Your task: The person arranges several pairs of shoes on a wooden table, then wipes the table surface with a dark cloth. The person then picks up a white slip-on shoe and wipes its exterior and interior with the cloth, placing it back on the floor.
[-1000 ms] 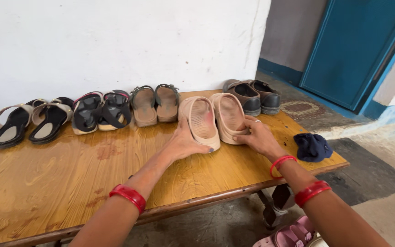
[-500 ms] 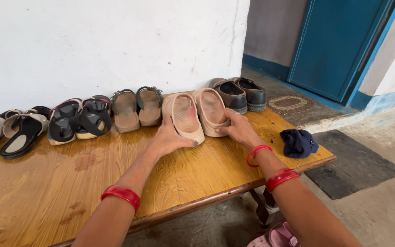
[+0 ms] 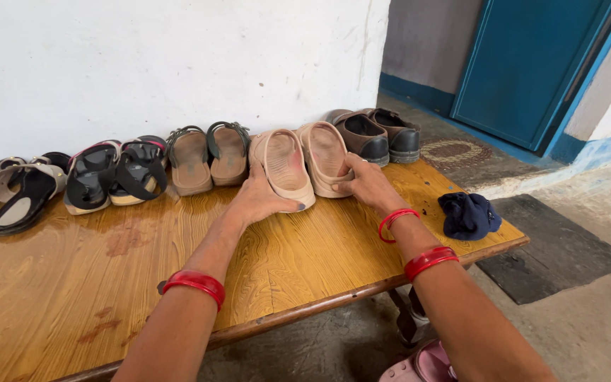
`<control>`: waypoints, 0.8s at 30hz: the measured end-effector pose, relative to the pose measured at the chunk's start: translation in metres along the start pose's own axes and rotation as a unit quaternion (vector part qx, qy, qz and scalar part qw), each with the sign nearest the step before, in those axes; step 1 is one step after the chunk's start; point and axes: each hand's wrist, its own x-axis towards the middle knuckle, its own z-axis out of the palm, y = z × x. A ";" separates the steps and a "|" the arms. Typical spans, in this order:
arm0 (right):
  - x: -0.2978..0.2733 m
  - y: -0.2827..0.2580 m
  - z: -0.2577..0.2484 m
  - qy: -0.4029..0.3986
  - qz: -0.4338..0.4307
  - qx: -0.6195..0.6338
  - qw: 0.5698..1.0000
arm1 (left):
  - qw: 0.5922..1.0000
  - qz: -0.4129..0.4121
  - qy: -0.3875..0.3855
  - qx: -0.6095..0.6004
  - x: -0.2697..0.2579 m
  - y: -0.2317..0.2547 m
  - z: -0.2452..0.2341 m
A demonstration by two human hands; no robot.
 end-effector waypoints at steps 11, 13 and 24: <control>0.017 0.007 -0.004 -0.022 -0.019 -0.017 0.999 | 1.000 -0.003 0.004 0.012 0.011 -0.001 0.001; 0.020 0.008 -0.004 -0.027 -0.015 -0.021 0.999 | 1.000 -0.006 0.003 0.010 0.012 0.001 0.000; 0.047 0.026 0.005 -0.029 -0.060 -0.037 0.997 | 0.999 -0.032 -0.012 0.042 0.030 -0.001 0.003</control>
